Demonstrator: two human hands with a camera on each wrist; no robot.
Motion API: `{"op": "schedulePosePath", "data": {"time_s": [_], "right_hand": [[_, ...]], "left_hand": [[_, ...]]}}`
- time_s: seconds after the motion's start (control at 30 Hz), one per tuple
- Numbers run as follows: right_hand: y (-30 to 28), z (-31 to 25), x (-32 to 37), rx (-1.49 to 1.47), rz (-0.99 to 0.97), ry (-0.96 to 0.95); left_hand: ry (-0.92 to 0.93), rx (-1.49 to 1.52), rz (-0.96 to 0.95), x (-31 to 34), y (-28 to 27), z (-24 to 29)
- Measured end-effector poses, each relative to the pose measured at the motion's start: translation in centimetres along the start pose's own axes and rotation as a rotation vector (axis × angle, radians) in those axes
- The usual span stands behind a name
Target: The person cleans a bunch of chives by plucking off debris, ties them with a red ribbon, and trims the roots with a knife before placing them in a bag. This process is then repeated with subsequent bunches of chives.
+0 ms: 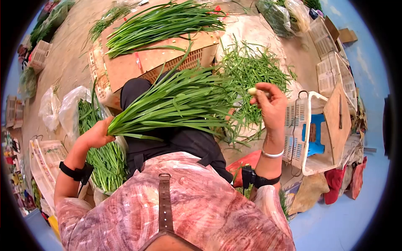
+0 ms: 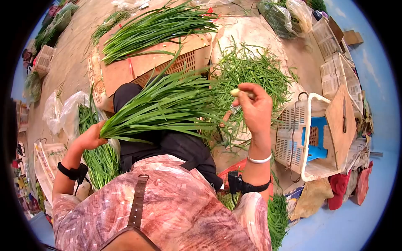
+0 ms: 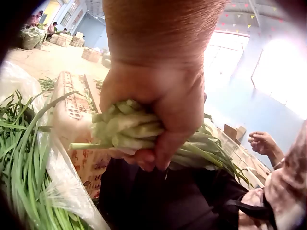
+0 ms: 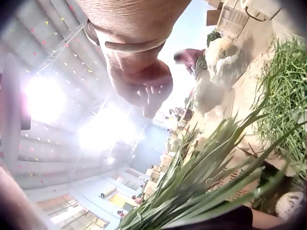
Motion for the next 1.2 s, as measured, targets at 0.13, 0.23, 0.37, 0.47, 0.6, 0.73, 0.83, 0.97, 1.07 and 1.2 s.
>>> {"op": "schedulePosePath", "data": {"time_s": [0.13,0.23,0.37,0.47,0.6,0.73,0.83,0.97,1.07,1.2], "right_hand": [[5.4,3.0,-1.4,0.338,-0.207,0.154],[8.5,5.7,-2.6,0.599,-0.286,-0.014],[11.2,5.9,-2.2,0.700,-0.295,-0.019],[12.8,5.7,-1.5,0.979,-0.272,-0.136],[13.2,5.1,-0.3,1.033,-0.167,-0.236],[12.6,4.6,0.4,0.963,-0.068,-0.280],[12.2,4.0,0.0,0.918,-0.102,-0.266],[12.6,1.0,-0.2,0.876,-0.247,-0.283],[13.1,2.8,-2.1,0.682,-0.622,-0.025],[12.5,3.7,-2.8,0.499,-0.773,0.317]], "left_hand": [[-0.014,0.073,-0.019,-0.3,0.1,-0.2],[-0.025,0.154,-0.066,-0.7,0.2,-0.2],[-0.003,0.181,-0.069,-0.6,0.3,-0.7],[-0.017,0.187,-0.093,-0.9,0.1,-0.2],[0.003,0.170,-0.113,-0.8,0.3,-1.0],[0.013,0.224,-0.126,-1.0,0.6,-1.0],[-0.024,0.336,-0.119,-1.0,0.6,-1.2],[0.015,0.256,-0.169,-1.1,0.7,-0.9],[0.019,0.284,-0.161,-1.1,0.6,-0.6],[-0.013,0.263,-0.168,-1.2,0.5,-1.1]]}}
Point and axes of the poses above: each hand's wrist, its own x-axis away from the middle knuckle, its own y-axis out of the palm, z = x × y, the point moved 8 cm from there along -x, towards the middle knuckle, and after that the axes turned 12 degrees about y, right-handed, at the moved point
